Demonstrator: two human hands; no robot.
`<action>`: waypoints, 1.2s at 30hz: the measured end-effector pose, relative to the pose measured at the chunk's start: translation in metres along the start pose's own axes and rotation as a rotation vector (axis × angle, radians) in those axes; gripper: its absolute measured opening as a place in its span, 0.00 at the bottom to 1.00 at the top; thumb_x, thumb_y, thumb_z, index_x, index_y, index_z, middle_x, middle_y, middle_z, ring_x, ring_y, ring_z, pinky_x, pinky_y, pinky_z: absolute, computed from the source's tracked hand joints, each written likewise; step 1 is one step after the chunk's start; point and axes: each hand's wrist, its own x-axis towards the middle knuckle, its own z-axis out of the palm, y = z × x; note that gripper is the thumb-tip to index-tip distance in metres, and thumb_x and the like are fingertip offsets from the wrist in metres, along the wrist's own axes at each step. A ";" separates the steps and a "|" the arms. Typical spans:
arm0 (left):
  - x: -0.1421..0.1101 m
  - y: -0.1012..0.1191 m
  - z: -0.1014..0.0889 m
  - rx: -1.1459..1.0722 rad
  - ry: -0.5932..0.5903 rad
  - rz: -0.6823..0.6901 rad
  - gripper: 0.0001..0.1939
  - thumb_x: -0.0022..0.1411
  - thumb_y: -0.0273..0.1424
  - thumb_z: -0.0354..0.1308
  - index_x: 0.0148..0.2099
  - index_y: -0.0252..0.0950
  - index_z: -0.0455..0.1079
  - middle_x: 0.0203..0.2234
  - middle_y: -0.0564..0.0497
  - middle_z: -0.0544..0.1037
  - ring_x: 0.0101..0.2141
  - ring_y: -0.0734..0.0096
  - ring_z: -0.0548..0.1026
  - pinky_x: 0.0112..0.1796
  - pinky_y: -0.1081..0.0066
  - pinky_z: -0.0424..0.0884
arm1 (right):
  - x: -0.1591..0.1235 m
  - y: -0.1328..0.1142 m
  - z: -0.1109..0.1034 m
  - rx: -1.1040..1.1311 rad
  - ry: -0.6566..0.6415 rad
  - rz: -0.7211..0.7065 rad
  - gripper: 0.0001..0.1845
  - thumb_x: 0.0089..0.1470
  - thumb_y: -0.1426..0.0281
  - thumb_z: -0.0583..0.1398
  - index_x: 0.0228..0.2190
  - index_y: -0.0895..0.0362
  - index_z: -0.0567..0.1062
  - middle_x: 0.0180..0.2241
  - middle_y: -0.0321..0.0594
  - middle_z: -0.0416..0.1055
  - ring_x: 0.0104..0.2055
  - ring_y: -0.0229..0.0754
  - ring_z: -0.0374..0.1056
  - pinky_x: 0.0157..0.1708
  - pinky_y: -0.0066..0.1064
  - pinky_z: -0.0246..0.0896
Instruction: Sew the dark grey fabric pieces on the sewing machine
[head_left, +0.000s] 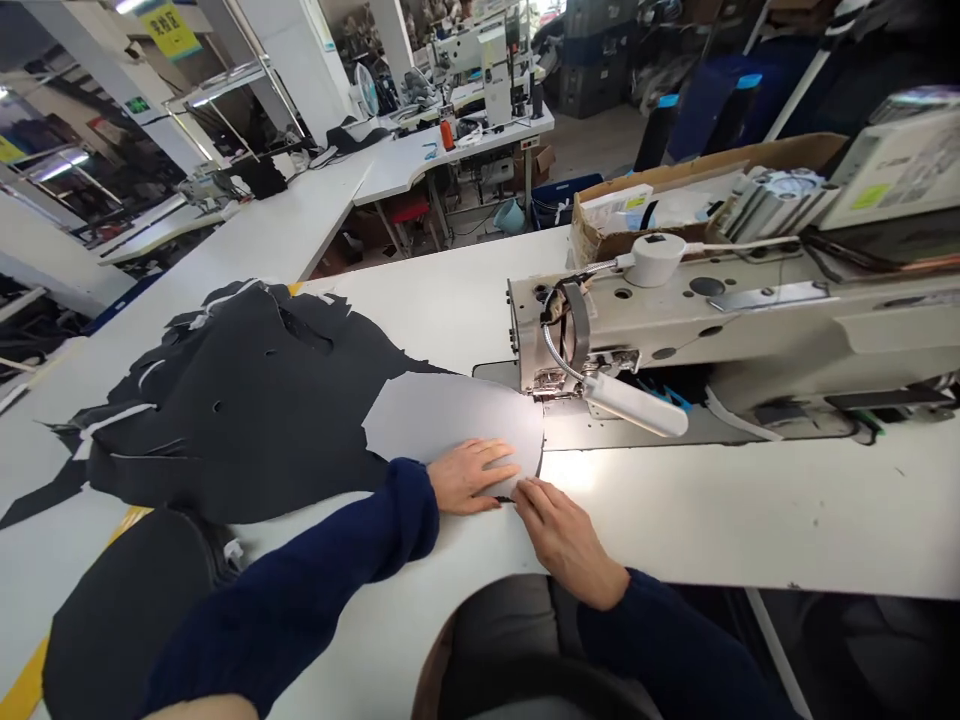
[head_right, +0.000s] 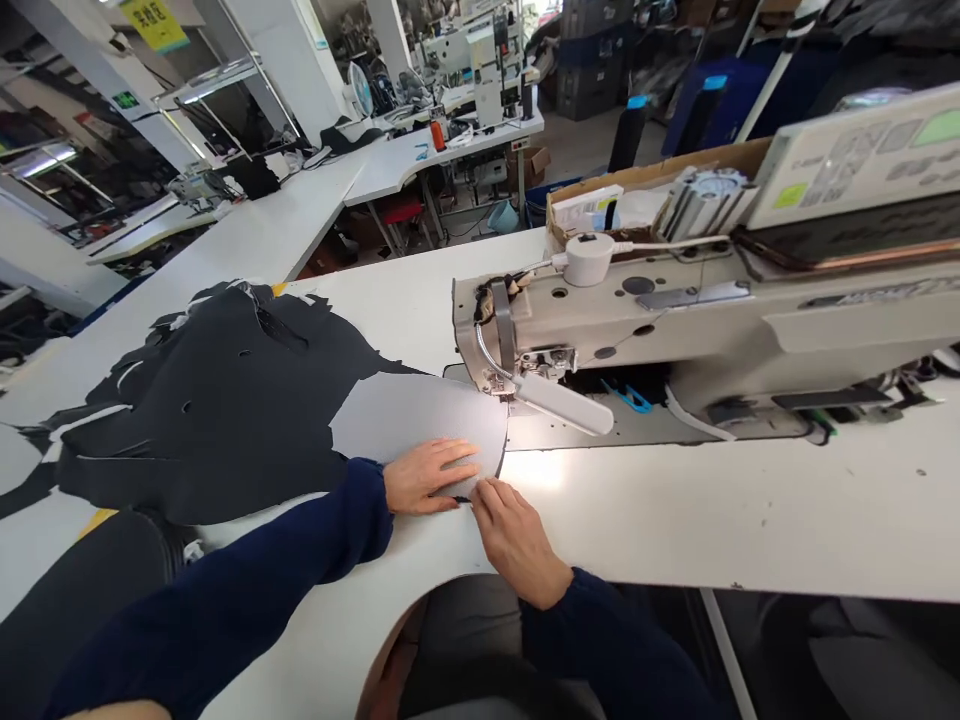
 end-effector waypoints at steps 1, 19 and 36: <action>-0.001 -0.001 0.002 -0.008 -0.009 -0.001 0.28 0.64 0.43 0.51 0.61 0.36 0.57 0.63 0.40 0.54 0.61 0.52 0.54 0.57 0.52 0.57 | -0.004 -0.003 -0.001 0.059 0.004 0.022 0.17 0.57 0.82 0.46 0.42 0.64 0.70 0.40 0.49 0.65 0.45 0.45 0.61 0.47 0.39 0.62; -0.002 0.001 -0.008 -0.063 -0.221 0.086 0.41 0.48 0.20 0.53 0.65 0.32 0.50 0.66 0.39 0.41 0.64 0.45 0.41 0.58 0.48 0.53 | -0.029 -0.046 -0.004 0.179 0.029 0.007 0.15 0.56 0.79 0.50 0.45 0.64 0.70 0.51 0.53 0.64 0.56 0.51 0.57 0.56 0.47 0.55; 0.016 0.015 -0.005 0.181 -0.157 -0.068 0.30 0.60 0.24 0.47 0.65 0.42 0.52 0.65 0.54 0.52 0.62 0.55 0.52 0.52 0.61 0.60 | -0.013 -0.049 0.032 -0.046 -0.029 0.092 0.47 0.49 0.47 0.59 0.53 0.76 0.64 0.55 0.68 0.58 0.58 0.63 0.54 0.57 0.51 0.51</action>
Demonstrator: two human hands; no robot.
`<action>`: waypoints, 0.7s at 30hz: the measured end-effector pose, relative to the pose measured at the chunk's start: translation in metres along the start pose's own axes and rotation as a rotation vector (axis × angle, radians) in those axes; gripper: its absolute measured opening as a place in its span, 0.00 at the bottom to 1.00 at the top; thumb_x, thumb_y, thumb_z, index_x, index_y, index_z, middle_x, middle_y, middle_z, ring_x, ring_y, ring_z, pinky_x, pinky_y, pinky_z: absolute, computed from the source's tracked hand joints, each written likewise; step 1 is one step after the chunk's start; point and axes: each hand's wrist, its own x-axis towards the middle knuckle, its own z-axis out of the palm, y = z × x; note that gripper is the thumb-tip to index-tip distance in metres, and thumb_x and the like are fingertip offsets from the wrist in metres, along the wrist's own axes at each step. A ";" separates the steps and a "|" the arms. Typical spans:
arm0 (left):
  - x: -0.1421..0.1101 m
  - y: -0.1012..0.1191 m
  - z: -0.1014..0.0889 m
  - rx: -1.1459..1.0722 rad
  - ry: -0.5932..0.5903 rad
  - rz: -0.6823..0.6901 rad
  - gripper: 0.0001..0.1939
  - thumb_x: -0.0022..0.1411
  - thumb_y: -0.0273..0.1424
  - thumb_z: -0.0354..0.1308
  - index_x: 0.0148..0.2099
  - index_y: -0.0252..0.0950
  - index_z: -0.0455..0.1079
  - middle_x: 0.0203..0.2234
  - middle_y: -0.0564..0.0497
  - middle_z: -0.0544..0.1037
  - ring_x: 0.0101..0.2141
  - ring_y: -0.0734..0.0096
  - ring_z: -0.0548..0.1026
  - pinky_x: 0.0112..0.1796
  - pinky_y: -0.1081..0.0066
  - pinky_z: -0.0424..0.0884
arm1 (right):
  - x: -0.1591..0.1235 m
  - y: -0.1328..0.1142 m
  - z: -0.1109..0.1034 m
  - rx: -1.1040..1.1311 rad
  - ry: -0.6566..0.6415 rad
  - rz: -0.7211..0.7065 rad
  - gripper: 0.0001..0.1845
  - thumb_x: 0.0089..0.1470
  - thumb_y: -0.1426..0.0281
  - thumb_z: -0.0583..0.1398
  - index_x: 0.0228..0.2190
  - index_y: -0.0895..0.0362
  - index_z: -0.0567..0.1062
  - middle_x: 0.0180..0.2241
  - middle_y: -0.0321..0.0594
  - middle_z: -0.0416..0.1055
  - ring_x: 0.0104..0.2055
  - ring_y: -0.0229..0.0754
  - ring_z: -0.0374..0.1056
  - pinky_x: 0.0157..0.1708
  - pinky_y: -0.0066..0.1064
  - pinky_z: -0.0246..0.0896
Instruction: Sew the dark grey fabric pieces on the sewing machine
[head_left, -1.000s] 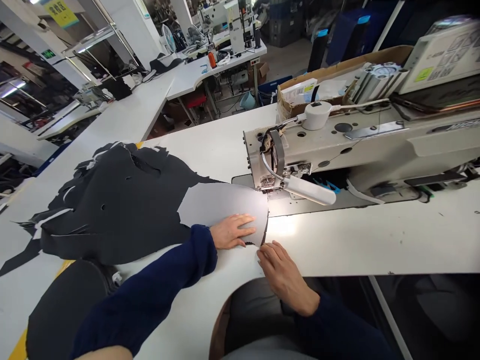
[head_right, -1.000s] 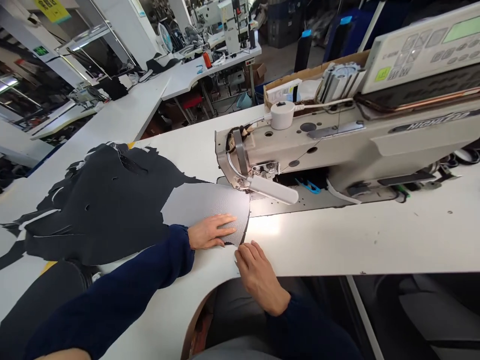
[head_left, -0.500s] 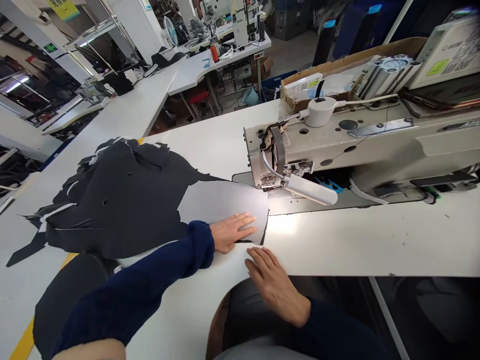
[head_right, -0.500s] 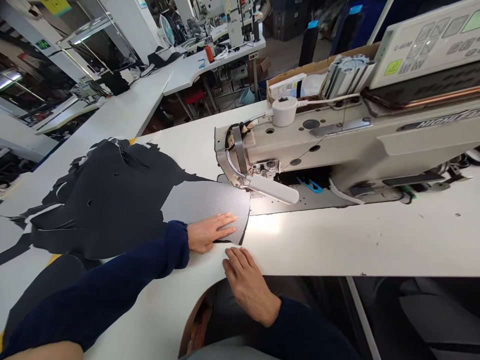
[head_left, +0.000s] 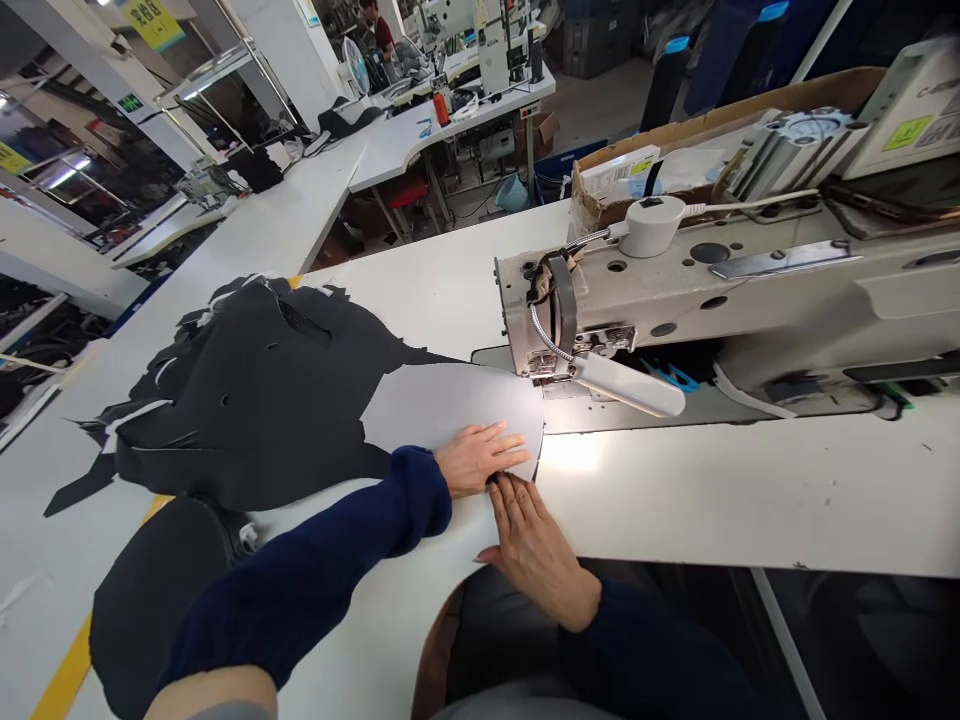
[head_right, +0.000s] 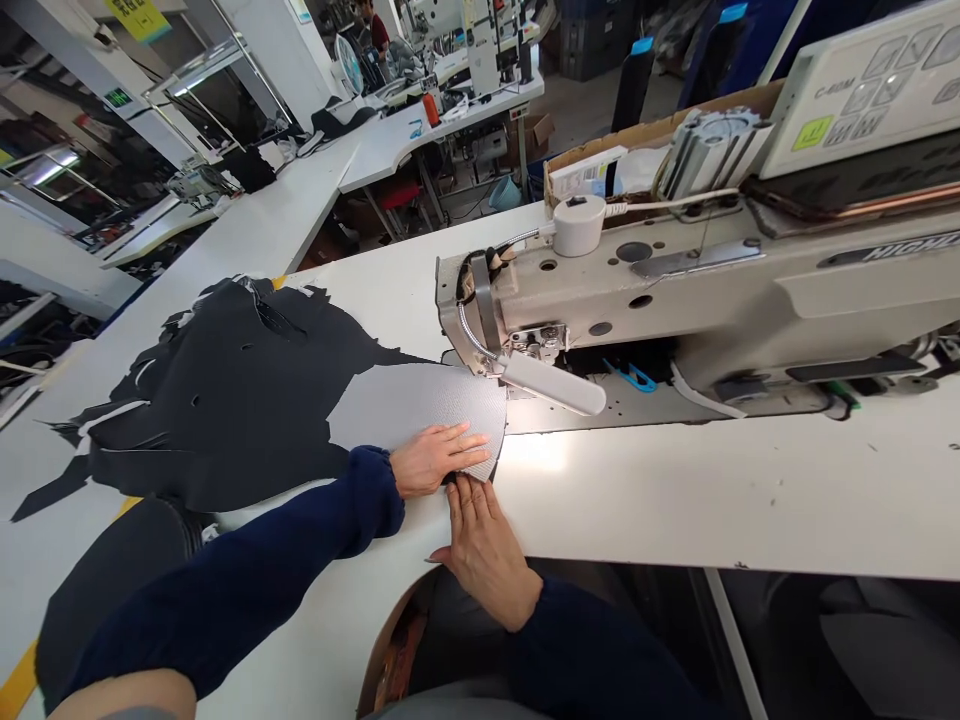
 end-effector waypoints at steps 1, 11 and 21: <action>0.002 0.000 0.000 0.013 0.003 -0.010 0.30 0.60 0.25 0.47 0.65 0.42 0.52 0.65 0.54 0.51 0.62 0.55 0.52 0.52 0.62 0.60 | 0.001 0.003 -0.001 0.001 -0.001 0.000 0.46 0.50 0.46 0.58 0.53 0.76 0.64 0.55 0.67 0.59 0.58 0.63 0.55 0.57 0.50 0.51; 0.024 -0.008 -0.005 0.071 0.027 -0.083 0.26 0.63 0.28 0.46 0.64 0.40 0.54 0.64 0.52 0.53 0.61 0.53 0.55 0.50 0.60 0.62 | 0.035 0.002 0.006 0.015 0.025 -0.008 0.41 0.49 0.48 0.60 0.47 0.75 0.70 0.51 0.65 0.65 0.57 0.60 0.57 0.58 0.47 0.50; 0.027 -0.018 -0.001 0.001 -0.002 -0.088 0.26 0.63 0.24 0.44 0.64 0.39 0.55 0.63 0.51 0.55 0.62 0.53 0.52 0.57 0.54 0.56 | 0.047 0.012 0.012 -0.058 0.017 -0.017 0.39 0.56 0.51 0.55 0.48 0.79 0.69 0.50 0.69 0.65 0.55 0.61 0.60 0.58 0.50 0.50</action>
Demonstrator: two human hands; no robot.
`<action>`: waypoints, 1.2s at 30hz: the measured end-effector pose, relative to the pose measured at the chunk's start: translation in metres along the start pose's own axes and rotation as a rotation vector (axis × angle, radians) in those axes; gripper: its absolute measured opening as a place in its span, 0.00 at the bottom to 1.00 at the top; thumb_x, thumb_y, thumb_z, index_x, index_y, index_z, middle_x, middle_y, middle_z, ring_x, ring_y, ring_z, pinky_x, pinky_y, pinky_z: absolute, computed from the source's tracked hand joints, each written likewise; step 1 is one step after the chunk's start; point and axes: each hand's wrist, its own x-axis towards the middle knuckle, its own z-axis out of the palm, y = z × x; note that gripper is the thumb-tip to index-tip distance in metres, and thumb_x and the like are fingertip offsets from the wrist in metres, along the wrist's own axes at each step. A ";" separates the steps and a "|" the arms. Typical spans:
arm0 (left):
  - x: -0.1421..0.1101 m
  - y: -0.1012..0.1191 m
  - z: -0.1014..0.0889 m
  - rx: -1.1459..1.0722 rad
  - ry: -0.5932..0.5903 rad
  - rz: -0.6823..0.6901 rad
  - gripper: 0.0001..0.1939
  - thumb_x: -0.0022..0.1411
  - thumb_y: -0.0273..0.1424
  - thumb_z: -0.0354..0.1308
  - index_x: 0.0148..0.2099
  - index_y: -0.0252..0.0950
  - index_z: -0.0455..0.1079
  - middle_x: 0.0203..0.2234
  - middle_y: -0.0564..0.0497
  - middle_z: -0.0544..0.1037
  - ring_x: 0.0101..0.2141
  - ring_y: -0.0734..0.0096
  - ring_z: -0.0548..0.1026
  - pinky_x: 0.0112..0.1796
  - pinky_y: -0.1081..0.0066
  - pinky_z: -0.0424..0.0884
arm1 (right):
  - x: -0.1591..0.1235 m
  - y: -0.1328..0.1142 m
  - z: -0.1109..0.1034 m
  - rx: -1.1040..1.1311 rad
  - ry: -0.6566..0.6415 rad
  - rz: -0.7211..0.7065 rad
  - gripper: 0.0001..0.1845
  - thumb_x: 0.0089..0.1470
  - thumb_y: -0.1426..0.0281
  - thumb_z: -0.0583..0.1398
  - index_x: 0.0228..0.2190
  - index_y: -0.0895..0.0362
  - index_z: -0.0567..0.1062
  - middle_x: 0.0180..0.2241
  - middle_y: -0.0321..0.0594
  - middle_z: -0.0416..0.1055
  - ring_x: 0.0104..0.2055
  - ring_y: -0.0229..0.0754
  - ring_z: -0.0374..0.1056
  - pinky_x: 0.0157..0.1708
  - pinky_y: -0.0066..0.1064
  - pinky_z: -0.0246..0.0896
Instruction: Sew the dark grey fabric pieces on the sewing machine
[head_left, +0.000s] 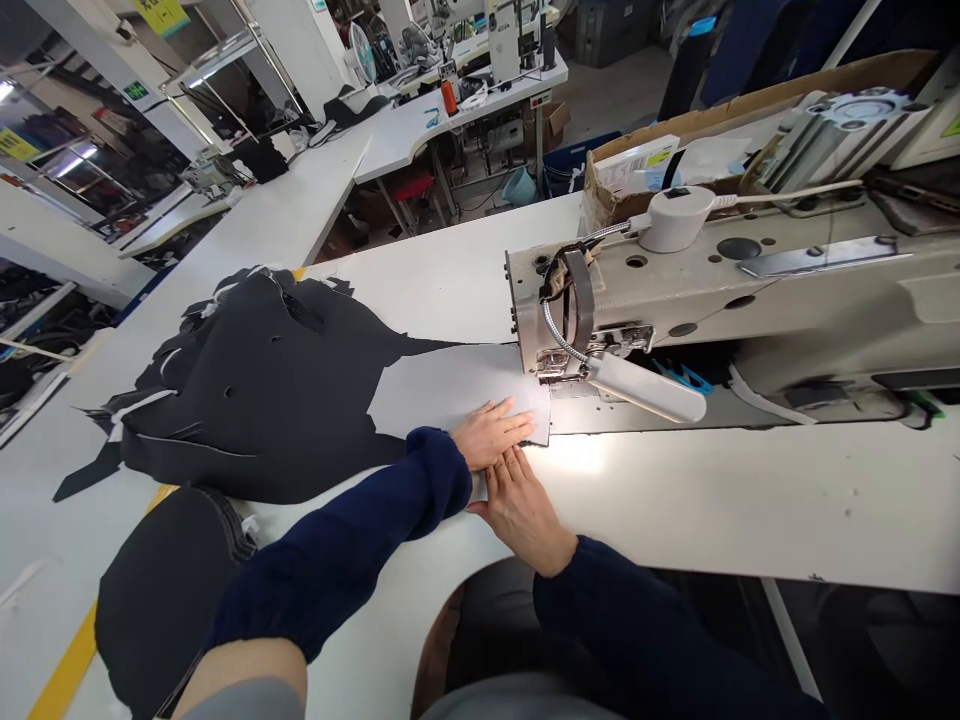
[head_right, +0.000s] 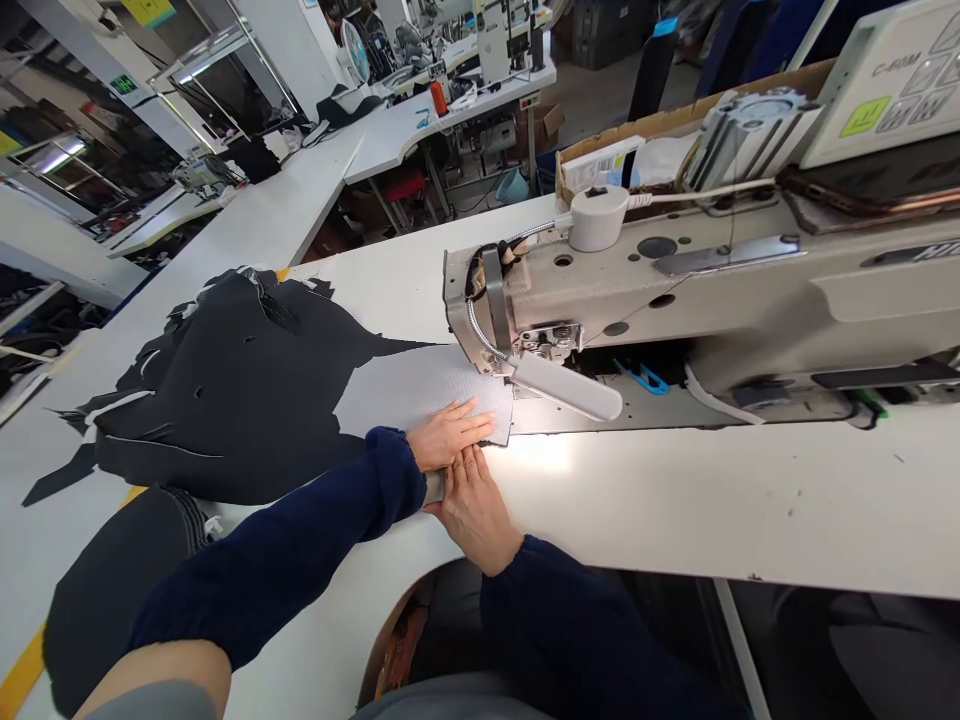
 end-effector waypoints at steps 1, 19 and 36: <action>0.002 0.000 -0.001 -0.001 -0.005 -0.010 0.27 0.63 0.24 0.44 0.64 0.39 0.55 0.63 0.51 0.55 0.62 0.53 0.52 0.57 0.53 0.56 | 0.002 0.002 0.001 0.003 0.001 0.001 0.38 0.56 0.52 0.55 0.48 0.79 0.69 0.49 0.69 0.65 0.55 0.61 0.60 0.57 0.50 0.51; 0.043 -0.020 -0.010 -0.046 0.063 -0.205 0.23 0.66 0.26 0.43 0.62 0.41 0.57 0.63 0.51 0.56 0.62 0.53 0.52 0.57 0.49 0.57 | 0.035 0.046 0.016 -0.022 -0.017 0.009 0.32 0.58 0.59 0.55 0.50 0.77 0.68 0.52 0.67 0.63 0.58 0.62 0.55 0.58 0.49 0.50; 0.060 -0.029 -0.019 -0.072 0.041 -0.292 0.23 0.63 0.27 0.47 0.61 0.38 0.57 0.59 0.44 0.62 0.60 0.47 0.53 0.54 0.44 0.59 | -0.006 0.051 -0.019 0.058 0.011 0.032 0.20 0.64 0.67 0.48 0.49 0.67 0.68 0.55 0.55 0.62 0.60 0.55 0.54 0.56 0.51 0.49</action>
